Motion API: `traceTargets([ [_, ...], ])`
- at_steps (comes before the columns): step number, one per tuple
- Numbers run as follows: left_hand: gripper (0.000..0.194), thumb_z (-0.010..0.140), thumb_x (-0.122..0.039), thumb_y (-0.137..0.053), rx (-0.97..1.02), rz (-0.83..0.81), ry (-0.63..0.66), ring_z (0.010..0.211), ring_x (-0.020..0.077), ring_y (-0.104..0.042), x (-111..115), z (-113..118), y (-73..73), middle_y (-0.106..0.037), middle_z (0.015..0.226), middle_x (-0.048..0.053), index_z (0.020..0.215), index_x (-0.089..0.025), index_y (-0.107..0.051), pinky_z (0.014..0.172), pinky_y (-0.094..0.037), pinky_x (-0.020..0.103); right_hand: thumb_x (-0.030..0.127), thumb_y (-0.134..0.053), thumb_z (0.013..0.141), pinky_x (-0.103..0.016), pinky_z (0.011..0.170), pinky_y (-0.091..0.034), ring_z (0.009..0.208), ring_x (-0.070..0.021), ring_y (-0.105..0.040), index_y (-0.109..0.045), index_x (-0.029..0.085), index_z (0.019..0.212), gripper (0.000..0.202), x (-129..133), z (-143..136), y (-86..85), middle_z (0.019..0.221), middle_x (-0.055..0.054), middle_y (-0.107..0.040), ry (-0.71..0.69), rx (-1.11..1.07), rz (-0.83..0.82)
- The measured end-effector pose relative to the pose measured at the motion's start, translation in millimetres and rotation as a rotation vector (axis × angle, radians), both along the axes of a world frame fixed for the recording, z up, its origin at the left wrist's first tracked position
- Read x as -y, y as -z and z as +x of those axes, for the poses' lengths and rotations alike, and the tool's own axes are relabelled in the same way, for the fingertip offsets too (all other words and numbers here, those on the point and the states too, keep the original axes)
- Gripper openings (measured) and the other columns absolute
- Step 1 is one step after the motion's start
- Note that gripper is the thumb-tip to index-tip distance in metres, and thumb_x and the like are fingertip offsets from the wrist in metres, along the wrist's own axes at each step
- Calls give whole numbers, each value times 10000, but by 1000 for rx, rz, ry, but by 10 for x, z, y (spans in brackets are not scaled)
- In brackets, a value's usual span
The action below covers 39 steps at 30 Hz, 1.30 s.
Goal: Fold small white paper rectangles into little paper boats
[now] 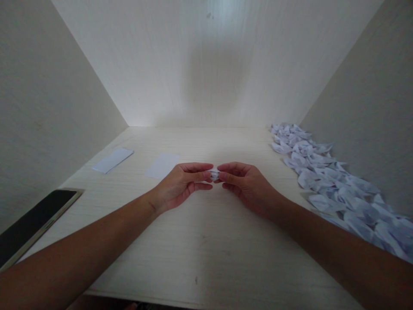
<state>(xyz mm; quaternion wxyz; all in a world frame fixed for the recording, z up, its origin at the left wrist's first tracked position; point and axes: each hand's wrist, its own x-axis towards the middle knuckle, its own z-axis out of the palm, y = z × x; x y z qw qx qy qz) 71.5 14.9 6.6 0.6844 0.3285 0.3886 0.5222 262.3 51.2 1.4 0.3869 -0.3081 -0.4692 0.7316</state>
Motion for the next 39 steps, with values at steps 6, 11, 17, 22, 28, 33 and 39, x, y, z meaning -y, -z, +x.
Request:
traceTargets([
  [6, 213, 725, -31, -810, 7, 12, 81, 755, 179, -752, -18, -50, 28, -796, 850, 109, 928, -92, -786, 670, -644, 254, 285, -928, 616, -267, 722, -493, 761, -125, -675, -775, 202, 846, 288, -22, 17, 42, 828, -11, -752, -46, -5, -11],
  [11, 222, 713, -79, -847, -3, 15, 128, 763, 178, -750, -27, -75, 45, -791, 842, 100, 925, -89, -780, 695, -643, 263, 295, -937, 596, -257, 692, -471, 734, -114, -649, -772, 204, 827, 298, -30, 25, 57, 818, -2, -739, -45, 29, 6],
  [17, 239, 704, -133, -876, -43, 4, 151, 762, 162, -743, -19, -75, 28, -789, 848, 91, 918, -89, -780, 698, -629, 241, 305, -926, 613, -251, 653, -445, 662, -91, -601, -775, 199, 797, 260, -15, 19, 35, 751, 13, -717, -58, 32, 53],
  [22, 208, 726, -169, -874, -53, 33, 188, 787, 160, -743, -9, -57, 25, -787, 856, 81, 901, -102, -783, 712, -623, 235, 305, -930, 618, -261, 718, -474, 716, -105, -638, -773, 194, 803, 267, -22, 21, 50, 779, 7, -728, -88, 9, 19],
  [28, 242, 666, -176, -915, -31, 24, 190, 756, 161, -736, 7, -39, 32, -769, 797, 61, 853, -105, -778, 700, -627, 252, 264, -934, 625, -248, 722, -486, 712, -94, -643, -769, 185, 804, 256, -10, 29, 68, 779, 6, -724, -139, -47, -43],
  [33, 257, 641, -179, -928, -20, 11, 179, 723, 162, -731, 18, -23, 23, -757, 763, 58, 826, -96, -770, 668, -624, 252, 252, -939, 622, -247, 732, -507, 738, -103, -666, -772, 190, 816, 264, -1, 33, 65, 795, 5, -731, -162, -77, -78],
  [39, 259, 629, -171, -932, -18, -14, 196, 710, 161, -738, 10, -52, -9, -769, 769, 58, 816, -97, -768, 666, -629, 246, 257, -930, 643, -240, 746, -520, 732, -96, -676, -787, 187, 826, 243, -33, 54, 46, 792, 5, -742, -231, -89, -46],
])
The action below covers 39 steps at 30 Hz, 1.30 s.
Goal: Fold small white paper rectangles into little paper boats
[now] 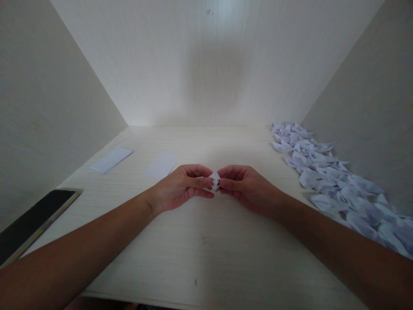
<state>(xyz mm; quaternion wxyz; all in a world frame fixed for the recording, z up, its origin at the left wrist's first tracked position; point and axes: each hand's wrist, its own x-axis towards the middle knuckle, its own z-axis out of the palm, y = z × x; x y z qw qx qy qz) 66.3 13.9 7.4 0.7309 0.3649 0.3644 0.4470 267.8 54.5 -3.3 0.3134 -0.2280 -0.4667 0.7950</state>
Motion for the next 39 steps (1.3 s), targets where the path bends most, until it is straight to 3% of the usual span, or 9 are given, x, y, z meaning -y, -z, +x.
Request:
traceTargets([
  [7, 260, 651, -133, -910, -5, -11, 77, 702, 154, -731, -15, -52, 2, -765, 741, 55, 851, -101, -748, 711, -636, 282, 200, -915, 649, -225, 719, -514, 719, -98, -688, -780, 166, 864, 256, -25, 57, -63, 787, -5, -753, -72, 68, -38],
  [17, 241, 692, -150, -890, -24, 12, 102, 702, 162, -729, -3, -34, 9, -754, 748, 57, 856, -106, -718, 715, -634, 301, 180, -918, 610, -280, 781, -554, 720, -126, -700, -737, 168, 805, 267, 57, 18, -90, 753, 8, -735, -13, 85, -144],
  [24, 244, 681, -148, -891, -50, -2, 112, 667, 161, -723, 8, -35, -13, -745, 729, 48, 829, -111, -701, 649, -639, 290, 222, -920, 619, -266, 730, -550, 679, -117, -695, -733, 165, 802, 268, 66, 4, -79, 730, 18, -723, -24, 96, -101],
  [34, 211, 634, -68, -872, -171, -100, -100, 658, 163, -711, 33, 0, -83, -745, 736, 56, 792, -115, -742, 572, -633, 259, 250, -921, 603, -271, 692, -535, 696, -118, -665, -737, 167, 779, 268, 105, -43, -113, 772, -13, -724, 117, 143, -41],
  [39, 190, 643, -103, -884, -233, -57, -127, 653, 142, -688, 64, 7, -92, -736, 745, 43, 765, -131, -741, 563, -611, 235, 332, -909, 610, -288, 683, -544, 686, -126, -645, -750, 180, 760, 266, 142, -72, -95, 769, -13, -719, 225, 231, 128],
])
